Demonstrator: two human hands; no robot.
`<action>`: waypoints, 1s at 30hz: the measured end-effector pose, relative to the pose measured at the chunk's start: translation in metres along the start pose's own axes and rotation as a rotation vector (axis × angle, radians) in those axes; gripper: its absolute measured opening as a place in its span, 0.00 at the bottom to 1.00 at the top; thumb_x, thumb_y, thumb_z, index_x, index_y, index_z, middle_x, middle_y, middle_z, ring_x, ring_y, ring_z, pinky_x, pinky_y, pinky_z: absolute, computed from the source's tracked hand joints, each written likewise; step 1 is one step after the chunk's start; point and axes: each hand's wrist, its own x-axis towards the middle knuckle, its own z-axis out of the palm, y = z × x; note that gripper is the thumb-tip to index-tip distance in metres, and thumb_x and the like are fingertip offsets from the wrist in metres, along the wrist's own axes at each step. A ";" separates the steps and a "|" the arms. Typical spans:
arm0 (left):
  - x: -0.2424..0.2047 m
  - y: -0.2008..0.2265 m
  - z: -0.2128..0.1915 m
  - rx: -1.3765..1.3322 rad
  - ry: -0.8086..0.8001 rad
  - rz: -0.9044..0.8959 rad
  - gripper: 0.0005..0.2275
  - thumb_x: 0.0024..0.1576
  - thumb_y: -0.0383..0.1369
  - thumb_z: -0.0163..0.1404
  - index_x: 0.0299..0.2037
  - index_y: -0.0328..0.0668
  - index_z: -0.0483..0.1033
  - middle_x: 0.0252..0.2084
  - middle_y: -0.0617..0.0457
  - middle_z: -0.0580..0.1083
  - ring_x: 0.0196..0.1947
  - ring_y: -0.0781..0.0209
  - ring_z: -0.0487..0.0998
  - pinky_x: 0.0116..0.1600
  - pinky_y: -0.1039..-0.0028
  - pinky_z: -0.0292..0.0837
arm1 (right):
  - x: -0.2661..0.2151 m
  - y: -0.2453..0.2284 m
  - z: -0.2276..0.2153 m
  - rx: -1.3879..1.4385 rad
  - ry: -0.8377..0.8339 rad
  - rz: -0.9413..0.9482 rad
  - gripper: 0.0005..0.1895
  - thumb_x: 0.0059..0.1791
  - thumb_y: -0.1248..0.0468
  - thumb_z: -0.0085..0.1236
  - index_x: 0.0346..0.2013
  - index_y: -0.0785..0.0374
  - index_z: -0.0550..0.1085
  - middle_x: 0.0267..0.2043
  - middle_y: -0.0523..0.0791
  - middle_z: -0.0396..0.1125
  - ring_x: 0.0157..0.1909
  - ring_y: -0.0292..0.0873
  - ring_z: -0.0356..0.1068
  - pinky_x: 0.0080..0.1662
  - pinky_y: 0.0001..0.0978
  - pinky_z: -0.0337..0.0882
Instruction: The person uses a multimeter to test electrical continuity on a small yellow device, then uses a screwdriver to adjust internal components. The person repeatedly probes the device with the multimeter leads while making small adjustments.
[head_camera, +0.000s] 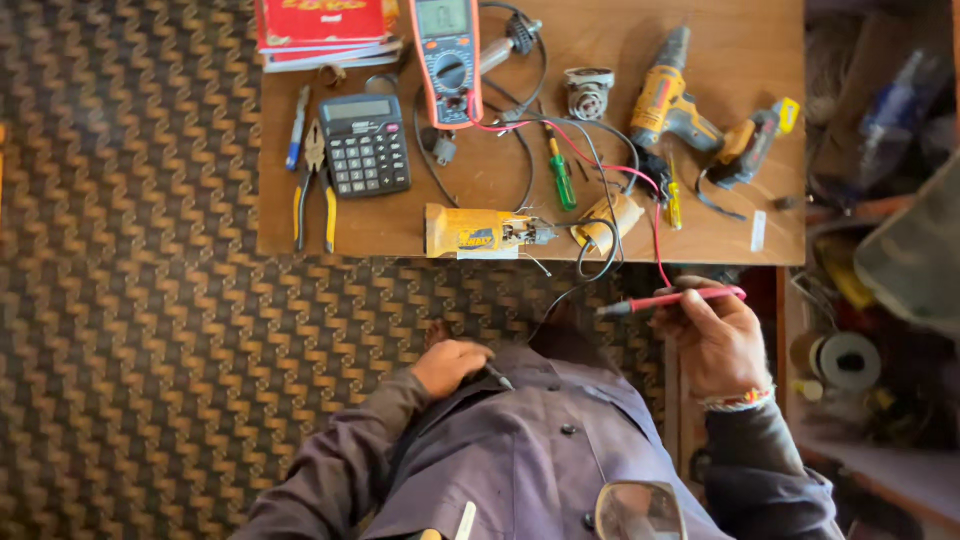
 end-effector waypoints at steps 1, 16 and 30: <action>-0.004 0.006 0.002 0.062 -0.023 0.040 0.12 0.58 0.32 0.51 0.48 0.36 0.81 0.41 0.47 0.81 0.42 0.55 0.81 0.48 0.68 0.75 | 0.012 -0.003 0.000 -0.067 0.017 0.040 0.10 0.56 0.70 0.51 0.52 0.68 0.71 0.43 0.52 0.73 0.38 0.48 0.75 0.40 0.40 0.77; 0.042 0.092 0.097 -0.332 0.631 0.137 0.12 0.60 0.29 0.46 0.52 0.35 0.72 0.36 0.53 0.76 0.36 0.66 0.76 0.46 0.76 0.73 | 0.128 -0.023 -0.064 -0.651 -0.099 -0.025 0.23 0.53 0.67 0.62 0.56 0.79 0.65 0.35 0.51 0.70 0.30 0.42 0.72 0.33 0.33 0.73; 0.084 0.061 0.069 -0.385 0.419 -0.084 0.10 0.60 0.32 0.44 0.49 0.43 0.73 0.27 0.56 0.74 0.25 0.72 0.73 0.31 0.78 0.71 | 0.108 -0.061 0.012 -1.575 -0.210 -0.405 0.12 0.50 0.56 0.68 0.44 0.58 0.83 0.30 0.50 0.74 0.35 0.51 0.75 0.39 0.42 0.72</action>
